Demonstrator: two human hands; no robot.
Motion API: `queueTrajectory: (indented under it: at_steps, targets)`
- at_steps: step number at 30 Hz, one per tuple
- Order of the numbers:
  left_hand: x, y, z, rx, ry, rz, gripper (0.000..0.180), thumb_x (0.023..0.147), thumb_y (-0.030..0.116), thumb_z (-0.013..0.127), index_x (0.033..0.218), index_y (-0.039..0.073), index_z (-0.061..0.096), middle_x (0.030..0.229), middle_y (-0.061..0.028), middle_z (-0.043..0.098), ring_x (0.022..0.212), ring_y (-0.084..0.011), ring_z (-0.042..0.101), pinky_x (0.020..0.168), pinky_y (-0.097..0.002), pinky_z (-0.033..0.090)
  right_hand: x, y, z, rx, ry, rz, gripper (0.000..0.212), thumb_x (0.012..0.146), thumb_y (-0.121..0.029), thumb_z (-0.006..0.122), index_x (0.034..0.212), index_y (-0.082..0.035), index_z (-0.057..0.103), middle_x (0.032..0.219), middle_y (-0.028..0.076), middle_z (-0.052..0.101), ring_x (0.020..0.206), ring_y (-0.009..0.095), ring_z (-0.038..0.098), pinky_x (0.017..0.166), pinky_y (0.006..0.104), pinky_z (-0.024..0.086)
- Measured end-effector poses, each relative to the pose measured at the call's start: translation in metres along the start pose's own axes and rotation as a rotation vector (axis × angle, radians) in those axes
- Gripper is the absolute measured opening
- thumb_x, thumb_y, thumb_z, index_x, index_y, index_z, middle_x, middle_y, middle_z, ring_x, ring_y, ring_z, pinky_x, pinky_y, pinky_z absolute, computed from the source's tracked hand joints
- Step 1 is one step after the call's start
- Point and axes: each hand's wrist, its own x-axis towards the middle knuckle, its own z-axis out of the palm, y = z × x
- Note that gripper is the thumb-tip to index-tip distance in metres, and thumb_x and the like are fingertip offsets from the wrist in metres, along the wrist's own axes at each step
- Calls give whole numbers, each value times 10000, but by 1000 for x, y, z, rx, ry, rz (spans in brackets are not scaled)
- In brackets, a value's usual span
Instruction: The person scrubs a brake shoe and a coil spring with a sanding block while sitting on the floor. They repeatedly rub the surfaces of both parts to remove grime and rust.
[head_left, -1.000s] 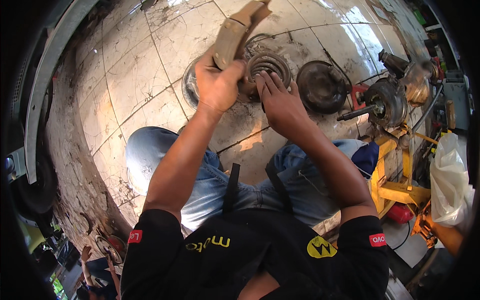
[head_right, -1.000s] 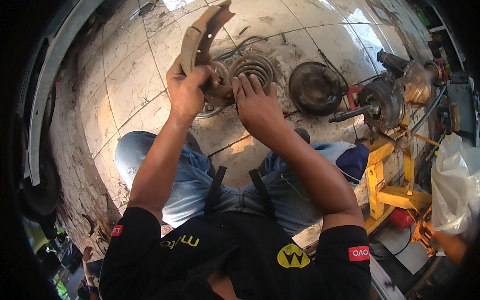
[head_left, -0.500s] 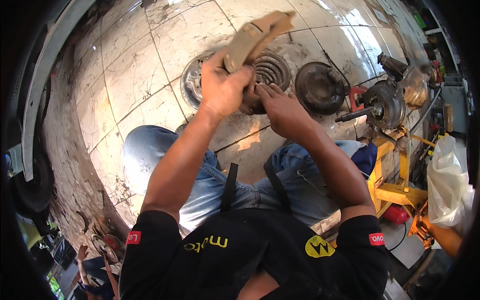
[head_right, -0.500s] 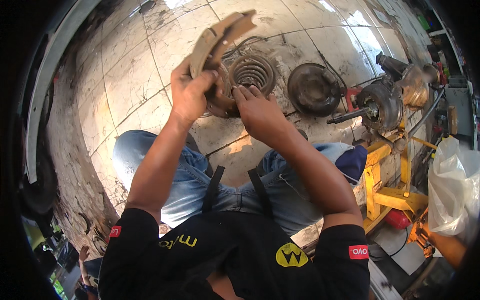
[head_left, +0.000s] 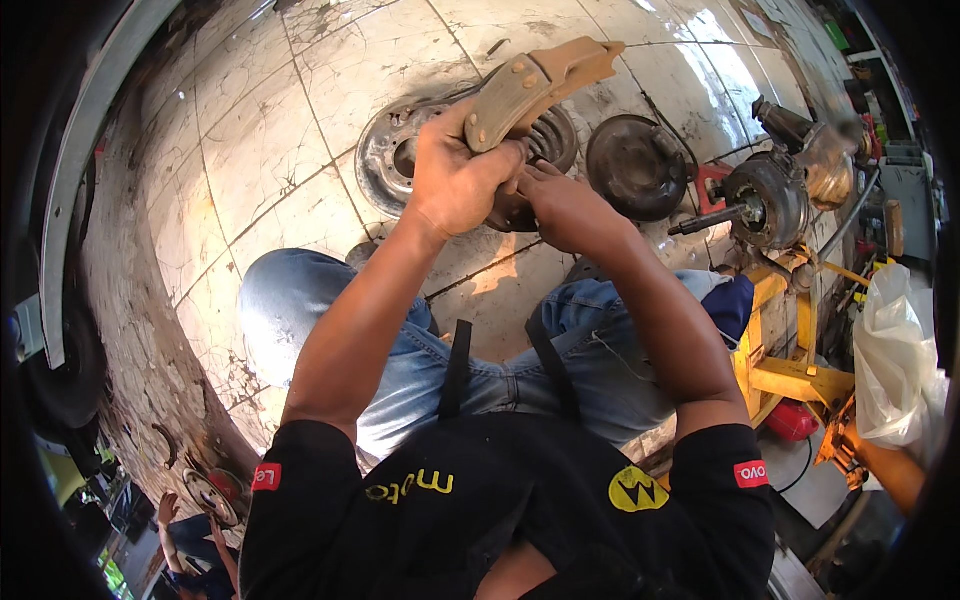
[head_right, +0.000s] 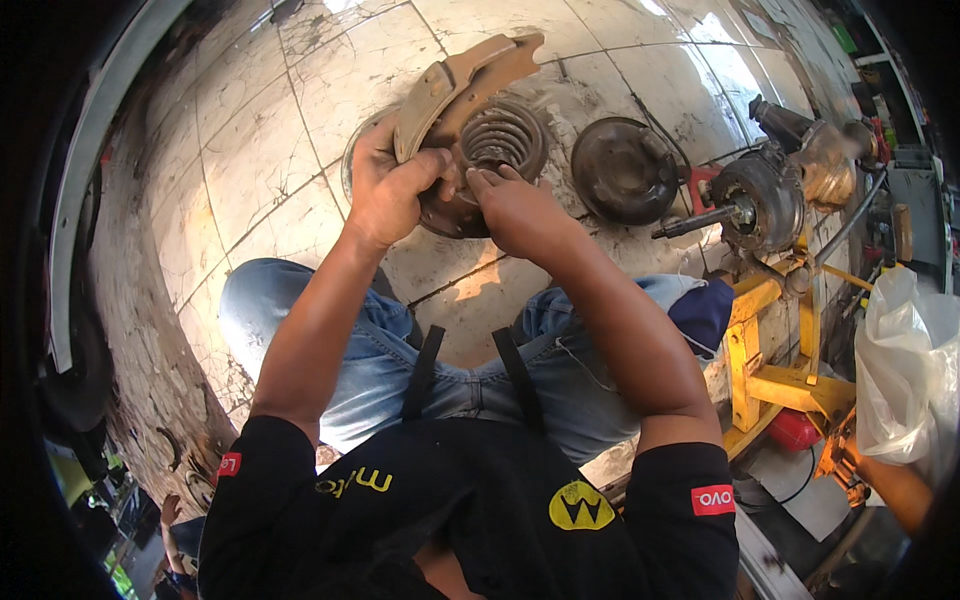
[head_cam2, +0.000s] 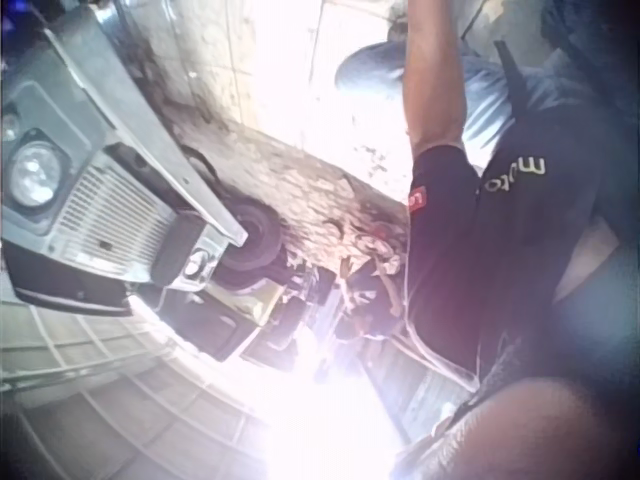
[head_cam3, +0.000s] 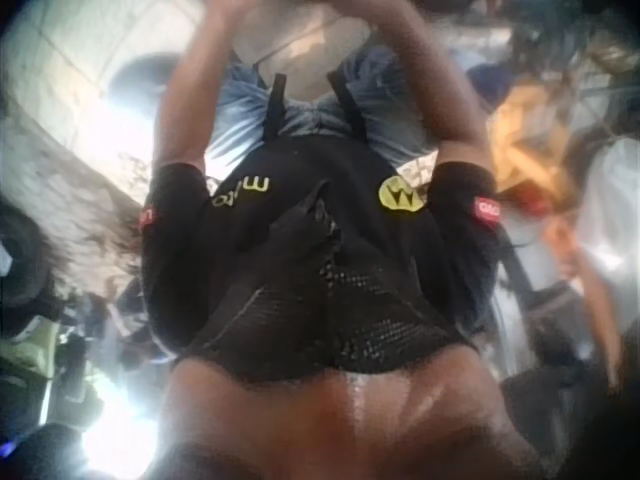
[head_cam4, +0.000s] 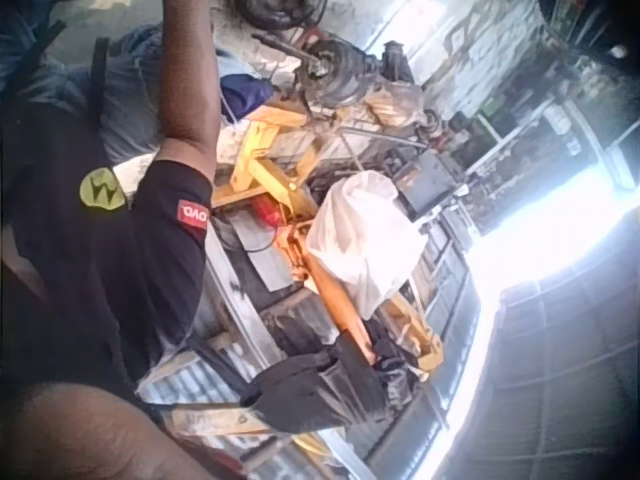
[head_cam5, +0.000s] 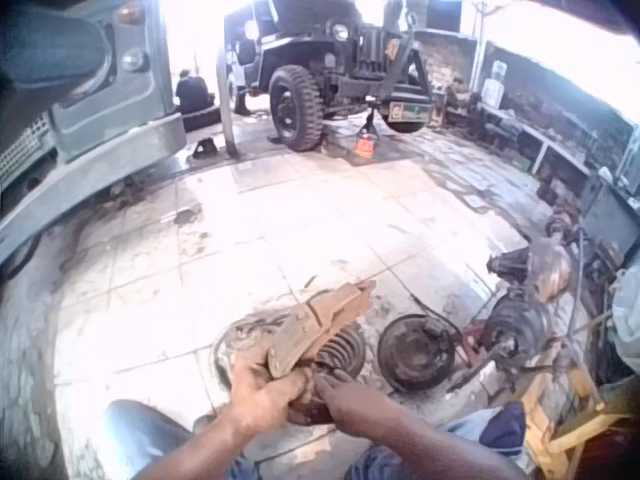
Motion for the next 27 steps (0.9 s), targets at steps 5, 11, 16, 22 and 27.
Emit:
queueTrajectory:
  at_steps: [5,11,16,22,27]
  targets:
    - [7,5,-24,34,133,43,199,812,-27,552,1001,-81,583,766,-90,615,583,-138,574,504,-274,456,-7,9,-21,54,205,5,629,794,60,465,1412,34,354,1432,238,441,1338,436,402,1079,488,377]
    - [6,8,-24,4,193,55,210,806,10,544,991,-84,574,746,-114,582,575,-180,551,534,-297,455,-9,-10,-14,-4,268,-69,567,841,-4,456,1403,21,387,1462,206,422,1385,390,355,1090,558,327]
    - [6,12,-11,16,245,45,183,813,5,563,974,-77,587,754,-112,614,563,-167,571,517,-284,460,-4,-23,6,-175,370,-32,507,896,-71,446,1398,-7,421,1464,156,439,1380,359,373,1074,584,322]
    - [3,14,-6,-64,301,-7,195,812,1,572,985,-89,579,766,-112,616,564,-159,570,510,-286,465,-7,-22,3,-213,355,-29,496,898,-80,458,1387,-3,429,1453,173,446,1350,372,411,1048,585,346]
    - [5,12,-4,159,291,23,182,826,-4,545,979,-100,560,783,-141,605,572,-178,568,521,-304,472,-16,-30,6,-163,321,-46,504,898,-76,461,1389,25,408,1439,204,450,1346,387,411,1031,605,356]
